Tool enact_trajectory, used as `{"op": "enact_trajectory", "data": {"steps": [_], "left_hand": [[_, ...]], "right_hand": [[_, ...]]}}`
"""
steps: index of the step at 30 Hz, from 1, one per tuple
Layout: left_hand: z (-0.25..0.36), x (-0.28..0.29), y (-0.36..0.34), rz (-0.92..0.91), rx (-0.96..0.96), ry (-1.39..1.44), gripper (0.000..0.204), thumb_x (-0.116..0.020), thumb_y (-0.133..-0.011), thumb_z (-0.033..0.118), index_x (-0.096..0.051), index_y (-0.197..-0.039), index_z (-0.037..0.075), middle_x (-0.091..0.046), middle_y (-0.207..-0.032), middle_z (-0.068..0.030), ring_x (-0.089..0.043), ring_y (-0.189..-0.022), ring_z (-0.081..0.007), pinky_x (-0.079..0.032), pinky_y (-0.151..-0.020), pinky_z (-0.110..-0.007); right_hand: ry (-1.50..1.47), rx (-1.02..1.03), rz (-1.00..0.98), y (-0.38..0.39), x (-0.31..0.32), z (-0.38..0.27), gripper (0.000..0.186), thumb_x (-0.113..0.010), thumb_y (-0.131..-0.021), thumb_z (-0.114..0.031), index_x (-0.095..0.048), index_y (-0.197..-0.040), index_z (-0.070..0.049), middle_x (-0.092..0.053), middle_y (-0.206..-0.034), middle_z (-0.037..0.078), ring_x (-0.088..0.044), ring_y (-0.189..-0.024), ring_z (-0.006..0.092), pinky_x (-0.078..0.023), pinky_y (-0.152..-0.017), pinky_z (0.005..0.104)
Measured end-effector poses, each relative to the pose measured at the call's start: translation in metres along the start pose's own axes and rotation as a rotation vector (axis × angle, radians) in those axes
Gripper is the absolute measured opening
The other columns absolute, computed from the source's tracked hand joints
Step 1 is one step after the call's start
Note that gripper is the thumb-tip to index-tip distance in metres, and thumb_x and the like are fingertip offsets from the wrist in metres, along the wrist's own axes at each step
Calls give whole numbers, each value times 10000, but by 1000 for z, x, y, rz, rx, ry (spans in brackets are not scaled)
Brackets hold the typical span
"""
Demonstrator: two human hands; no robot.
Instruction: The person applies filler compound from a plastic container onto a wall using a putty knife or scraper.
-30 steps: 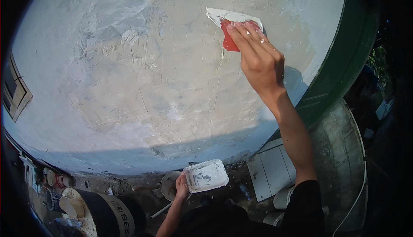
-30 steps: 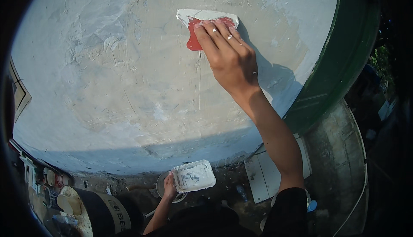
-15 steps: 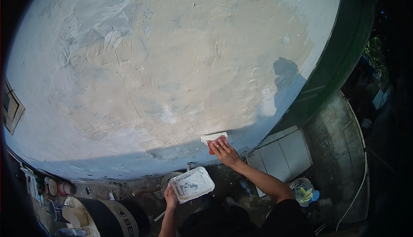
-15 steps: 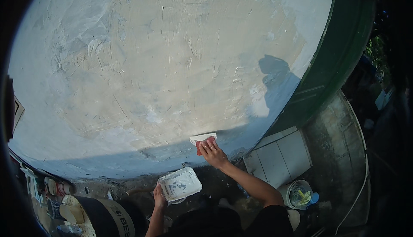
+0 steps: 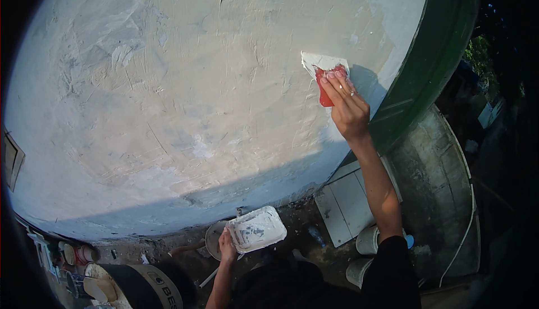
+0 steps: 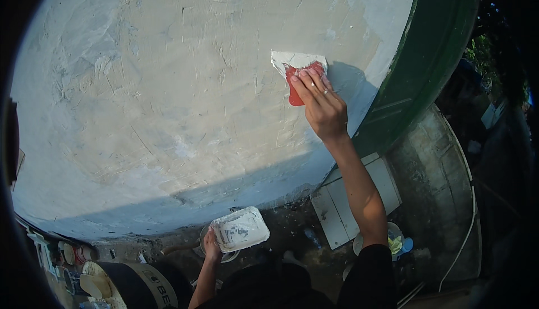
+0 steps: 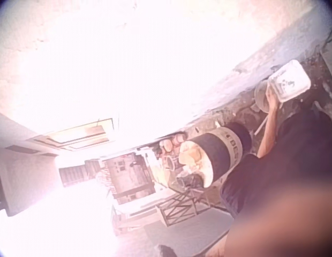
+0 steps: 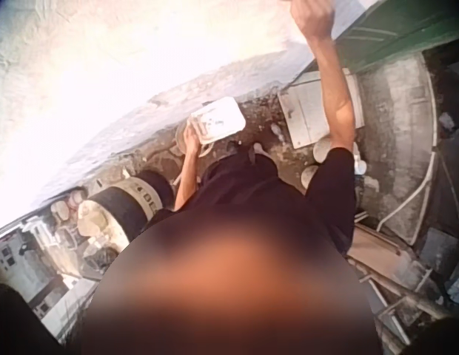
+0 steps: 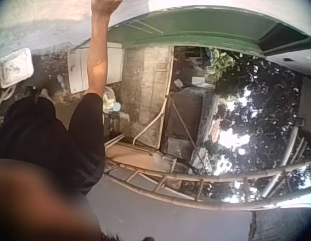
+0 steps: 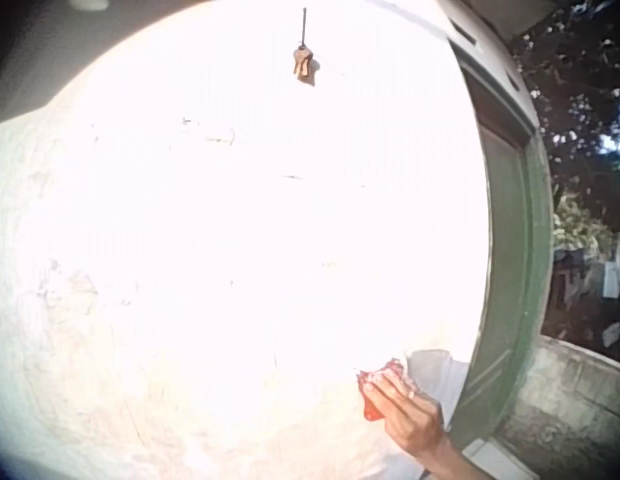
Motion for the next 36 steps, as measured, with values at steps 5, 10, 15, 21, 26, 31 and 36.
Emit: {"op": "enact_trajectory", "data": {"steps": [5, 10, 15, 21, 26, 31, 36], "left_hand": [[9, -7, 14, 65, -8, -26, 441, -365, -1036, 382, -588, -1113, 9, -633, -1005, -50, -601, -903, -131, -493, -807, -285], [15, 11, 33, 122, 3, -194, 449, -359, -1035, 397, -602, -1068, 20, -633, -941, -32, -598, -852, -116, -491, -781, -273], [16, 13, 35, 130, 28, -184, 446, -356, -1036, 400, -608, -1017, 33, -619, -892, -9, -568, -807, -87, -474, -738, -256], [2, 9, 21, 113, -23, -180, 437, -352, -1039, 390, -606, -1021, 36, -615, -903, -5, -556, -808, -83, -468, -737, -253], [7, -32, 18, 29, 4, -139, 428, -347, -1043, 378, -596, -1061, 30, -612, -959, -13, -552, -854, -85, -470, -767, -257], [1, -38, 12, 2, 14, -134, 435, -348, -1044, 369, -589, -1115, 14, -613, -979, -19, -559, -871, -96, -472, -785, -260], [-1, -20, 20, 72, -27, -105, 431, -350, -1044, 362, -595, -1103, 12, -616, -979, -24, -564, -870, -101, -474, -792, -266]], "right_hand": [[-141, 54, -244, 133, -71, -53, 385, -523, -885, -46, -599, -1261, -82, -557, -1330, 131, -522, -1242, 311, -426, -1046, 456], [-252, -10, -352, 258, -111, -95, 430, -548, -857, -51, -575, -1286, -79, -532, -1355, 128, -511, -1244, 330, -423, -1047, 463], [-341, -124, -473, 314, -112, -109, 464, -603, -806, -40, -581, -1270, -64, -570, -1305, 143, -538, -1211, 345, -437, -1031, 471], [-398, -204, -181, 201, -45, -88, 424, -599, -764, 75, -643, -1170, -39, -662, -1145, 141, -627, -1089, 330, -535, -916, 427], [-203, -87, 131, 27, 26, -46, 350, -598, -795, 62, -686, -1117, -45, -682, -1112, 143, -646, -1072, 307, -540, -875, 419], [-32, 36, 199, -51, 20, -31, 375, -613, -804, 2, -675, -1160, -100, -672, -1147, 122, -633, -1096, 308, -533, -877, 431], [-121, 54, -53, 30, -42, -66, 371, -581, -849, -56, -643, -1210, -109, -602, -1271, 125, -566, -1193, 301, -471, -990, 448]]}}
Point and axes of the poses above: each hand's wrist, its own y-axis away from the middle knuckle, its own x-axis out of the back of the hand, z = x × y, the point moved 3 cm from there along -y, towards the middle knuckle
